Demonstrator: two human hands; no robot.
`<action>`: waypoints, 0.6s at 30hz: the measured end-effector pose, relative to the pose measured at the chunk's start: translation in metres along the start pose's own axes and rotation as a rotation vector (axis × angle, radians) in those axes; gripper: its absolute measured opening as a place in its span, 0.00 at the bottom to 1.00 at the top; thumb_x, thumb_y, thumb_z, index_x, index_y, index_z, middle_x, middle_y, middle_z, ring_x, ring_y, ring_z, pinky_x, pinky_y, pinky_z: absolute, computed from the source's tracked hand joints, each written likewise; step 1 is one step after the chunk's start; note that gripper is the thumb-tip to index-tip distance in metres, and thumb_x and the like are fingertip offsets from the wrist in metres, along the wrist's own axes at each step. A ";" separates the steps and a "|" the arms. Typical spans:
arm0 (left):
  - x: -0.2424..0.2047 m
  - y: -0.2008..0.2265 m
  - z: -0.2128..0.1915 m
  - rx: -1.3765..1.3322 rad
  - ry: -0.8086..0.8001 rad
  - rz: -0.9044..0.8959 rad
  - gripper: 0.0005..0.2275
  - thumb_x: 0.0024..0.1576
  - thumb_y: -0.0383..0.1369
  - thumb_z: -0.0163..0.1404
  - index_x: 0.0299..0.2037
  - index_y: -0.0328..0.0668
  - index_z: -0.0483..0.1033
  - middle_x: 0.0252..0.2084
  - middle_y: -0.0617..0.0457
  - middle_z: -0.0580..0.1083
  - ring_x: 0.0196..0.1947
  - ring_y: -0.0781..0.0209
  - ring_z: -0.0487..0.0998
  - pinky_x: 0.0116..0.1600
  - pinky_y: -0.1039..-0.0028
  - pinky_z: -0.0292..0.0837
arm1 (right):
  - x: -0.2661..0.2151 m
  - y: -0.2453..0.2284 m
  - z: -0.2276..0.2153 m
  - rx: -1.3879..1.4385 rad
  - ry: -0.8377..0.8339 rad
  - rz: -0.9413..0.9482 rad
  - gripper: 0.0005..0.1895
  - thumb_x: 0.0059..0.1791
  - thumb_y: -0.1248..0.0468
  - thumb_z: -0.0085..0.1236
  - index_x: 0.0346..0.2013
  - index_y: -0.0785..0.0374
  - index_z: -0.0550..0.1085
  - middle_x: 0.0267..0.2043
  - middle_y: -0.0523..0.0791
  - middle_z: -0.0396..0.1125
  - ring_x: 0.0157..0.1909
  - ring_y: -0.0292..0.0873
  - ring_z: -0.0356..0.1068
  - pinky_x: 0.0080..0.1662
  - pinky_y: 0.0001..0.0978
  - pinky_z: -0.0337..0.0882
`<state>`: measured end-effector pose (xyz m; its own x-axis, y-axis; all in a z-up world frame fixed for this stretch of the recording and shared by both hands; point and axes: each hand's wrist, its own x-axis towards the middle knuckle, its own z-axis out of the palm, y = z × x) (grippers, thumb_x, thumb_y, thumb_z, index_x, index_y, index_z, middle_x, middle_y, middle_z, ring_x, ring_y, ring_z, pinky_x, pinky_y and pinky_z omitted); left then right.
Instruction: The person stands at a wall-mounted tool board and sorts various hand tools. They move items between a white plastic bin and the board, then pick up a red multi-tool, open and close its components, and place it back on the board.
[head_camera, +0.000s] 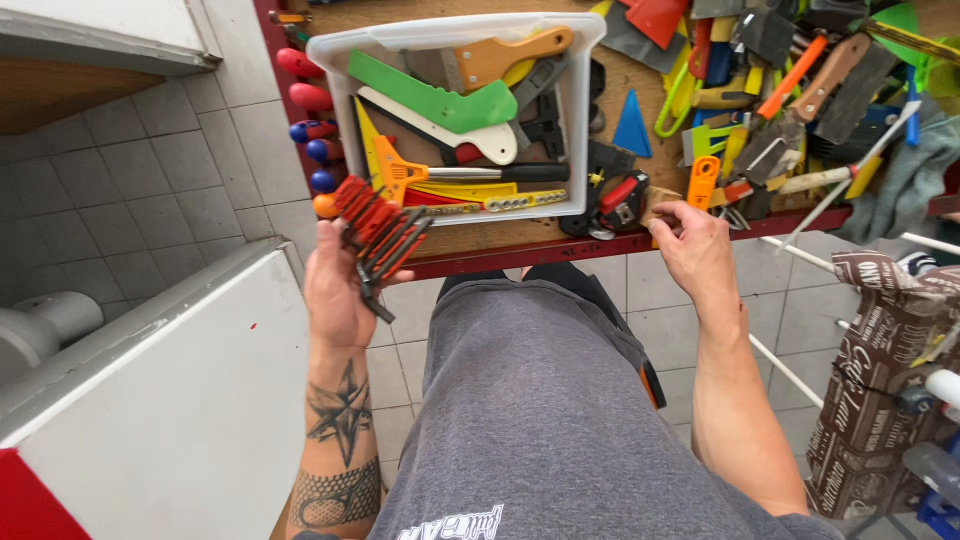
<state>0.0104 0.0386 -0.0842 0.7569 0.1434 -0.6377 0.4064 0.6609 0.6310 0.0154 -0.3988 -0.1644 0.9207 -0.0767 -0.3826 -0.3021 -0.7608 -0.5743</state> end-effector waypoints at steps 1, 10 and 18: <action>0.002 0.001 0.005 0.002 0.000 0.005 0.23 0.65 0.49 0.41 0.56 0.35 0.73 0.52 0.34 0.78 0.42 0.38 0.84 0.33 0.51 0.86 | -0.002 -0.007 0.005 0.004 0.001 -0.004 0.11 0.52 0.65 0.63 0.49 0.61 0.82 0.39 0.55 0.75 0.37 0.55 0.76 0.39 0.42 0.76; 0.007 0.000 0.026 -0.034 -0.099 -0.019 0.16 0.66 0.38 0.45 0.57 0.36 0.75 0.52 0.34 0.79 0.46 0.37 0.84 0.46 0.42 0.84 | -0.016 -0.131 0.035 0.130 -0.130 -0.221 0.11 0.53 0.64 0.58 0.50 0.56 0.81 0.44 0.51 0.77 0.42 0.50 0.78 0.45 0.40 0.77; 0.034 -0.044 0.009 -0.209 -0.154 -0.052 0.16 0.67 0.34 0.47 0.64 0.39 0.70 0.52 0.38 0.78 0.50 0.46 0.82 0.51 0.52 0.83 | -0.028 -0.213 0.081 0.841 -0.546 -0.187 0.12 0.52 0.68 0.57 0.49 0.69 0.77 0.35 0.55 0.77 0.33 0.46 0.79 0.37 0.38 0.82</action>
<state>0.0227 0.0080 -0.1296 0.8136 0.0020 -0.5814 0.3441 0.8044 0.4842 0.0336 -0.1821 -0.0903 0.7958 0.4615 -0.3920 -0.4347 -0.0153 -0.9004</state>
